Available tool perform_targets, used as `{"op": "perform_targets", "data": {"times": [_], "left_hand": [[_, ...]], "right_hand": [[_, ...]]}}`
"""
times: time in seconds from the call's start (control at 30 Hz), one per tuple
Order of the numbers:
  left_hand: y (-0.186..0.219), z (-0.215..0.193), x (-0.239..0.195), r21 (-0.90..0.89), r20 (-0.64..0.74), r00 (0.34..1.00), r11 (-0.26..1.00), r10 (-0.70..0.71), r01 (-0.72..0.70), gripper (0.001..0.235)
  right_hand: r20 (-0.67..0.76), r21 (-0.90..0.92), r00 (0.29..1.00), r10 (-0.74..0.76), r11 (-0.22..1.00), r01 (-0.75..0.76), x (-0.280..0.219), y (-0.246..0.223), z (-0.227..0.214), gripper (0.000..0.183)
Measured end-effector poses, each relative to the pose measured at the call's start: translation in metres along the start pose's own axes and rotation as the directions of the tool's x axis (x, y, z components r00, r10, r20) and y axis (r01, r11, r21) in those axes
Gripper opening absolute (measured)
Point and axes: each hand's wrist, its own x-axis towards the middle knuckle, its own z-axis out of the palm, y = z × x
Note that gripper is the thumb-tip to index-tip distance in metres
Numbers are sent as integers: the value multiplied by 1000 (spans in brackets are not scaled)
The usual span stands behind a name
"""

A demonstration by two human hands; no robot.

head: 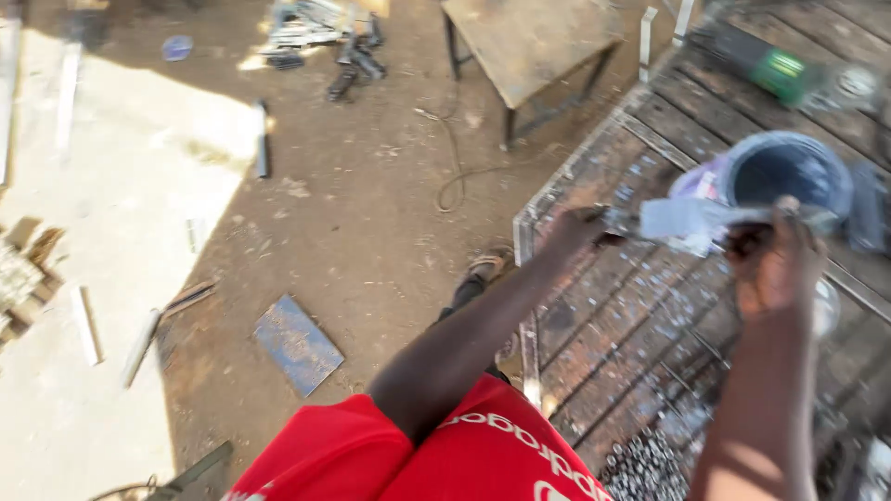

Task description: Painting small metal brackets using a brush and a can of black paint on a workbench

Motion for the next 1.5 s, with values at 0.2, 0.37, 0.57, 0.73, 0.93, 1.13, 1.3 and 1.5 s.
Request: {"op": "perform_targets", "data": {"times": [0.2, 0.37, 0.57, 0.73, 0.93, 1.13, 1.3, 1.5], "left_hand": [[33, 4, -58, -98, 48, 997, 994, 53, -48, 30], [44, 18, -72, -96, 114, 993, 995, 20, -9, 36], [61, 3, -76, -39, 142, 990, 999, -13, 19, 32], [36, -19, -55, -30, 135, 991, 1000, 1, 3, 32], [25, -13, -64, -31, 155, 988, 999, -26, 31, 34], [24, -1, -73, -55, 218, 976, 998, -27, 40, 32], [43, -4, -85, -24, 216, 976, 999, -26, 32, 30], [38, -8, -87, -23, 195, 980, 999, -38, 43, 31]], "right_hand": [[-53, -10, 997, -53, 999, 52, -31, -10, 5, 26], [-21, -94, 993, -115, 989, 113, -46, -12, 0, 29], [-79, -301, 981, -178, 942, 147, -58, -23, -50, 28], [-179, -337, 945, -272, 920, 201, -57, -22, -97, 24], [-173, -214, 957, -233, 957, 194, -81, -18, -46, 14], [-28, -180, 976, -214, 962, 206, -90, 2, -12, 26], [-156, -354, 948, -278, 912, 209, -96, -9, -69, 19], [-238, -271, 930, -279, 939, 213, -121, -31, -71, 21]]}}
